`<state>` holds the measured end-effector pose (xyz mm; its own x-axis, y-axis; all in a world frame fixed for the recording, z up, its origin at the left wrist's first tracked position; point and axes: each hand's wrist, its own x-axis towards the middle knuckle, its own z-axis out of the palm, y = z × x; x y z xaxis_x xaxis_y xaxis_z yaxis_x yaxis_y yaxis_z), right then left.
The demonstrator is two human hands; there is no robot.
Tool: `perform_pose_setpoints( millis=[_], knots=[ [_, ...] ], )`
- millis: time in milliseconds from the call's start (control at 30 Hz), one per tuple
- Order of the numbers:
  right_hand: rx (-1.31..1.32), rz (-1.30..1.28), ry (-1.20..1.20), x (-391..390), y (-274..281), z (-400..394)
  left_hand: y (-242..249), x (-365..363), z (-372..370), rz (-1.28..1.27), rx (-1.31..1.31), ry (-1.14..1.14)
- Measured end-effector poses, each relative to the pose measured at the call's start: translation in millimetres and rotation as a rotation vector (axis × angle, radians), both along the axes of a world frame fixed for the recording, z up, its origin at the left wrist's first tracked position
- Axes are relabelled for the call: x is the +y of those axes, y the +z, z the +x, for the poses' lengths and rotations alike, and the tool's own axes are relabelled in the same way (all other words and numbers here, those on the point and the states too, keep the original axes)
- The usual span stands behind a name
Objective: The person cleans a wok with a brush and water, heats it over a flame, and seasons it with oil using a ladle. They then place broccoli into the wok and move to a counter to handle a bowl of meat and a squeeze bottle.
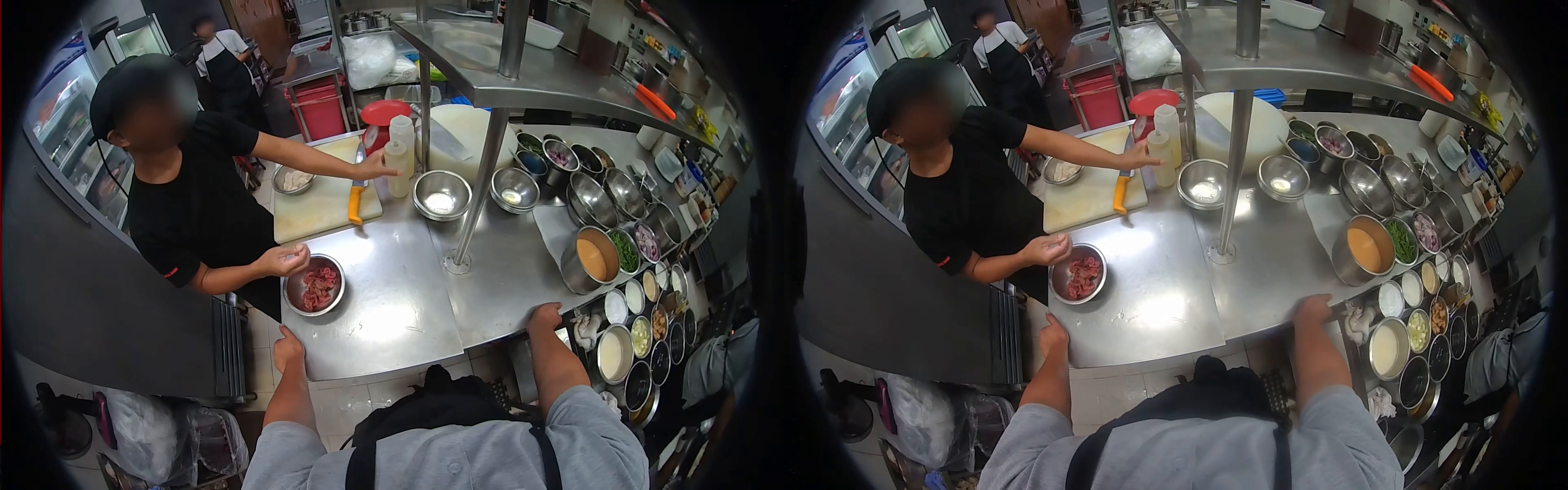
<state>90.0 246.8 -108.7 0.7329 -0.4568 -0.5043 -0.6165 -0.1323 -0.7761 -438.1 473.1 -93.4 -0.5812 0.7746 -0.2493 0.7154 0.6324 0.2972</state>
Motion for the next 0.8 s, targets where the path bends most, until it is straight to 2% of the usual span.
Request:
perform_pose_setpoints(
  millis=[467, 633, 700, 800],
  knots=[
    [-0.008, 0.054, 0.007, -4.3, -17.8, 9.7, -3.8, 2.8, -1.0, -0.006, 0.0, 0.015],
    [0.034, 0.111, 0.002, -1.6, 6.9, -3.0, -5.8, 1.9, -1.5, 0.006, -0.003, 0.008],
    [0.007, -0.007, 0.103, -1.3, 8.0, -5.5, -5.0, 1.4, -1.3, 0.014, -0.006, -0.004],
    [0.011, -0.093, 0.11, -2.4, -6.4, 3.3, -8.6, 2.8, -3.2, 0.015, -0.005, 0.002]
  ],
)
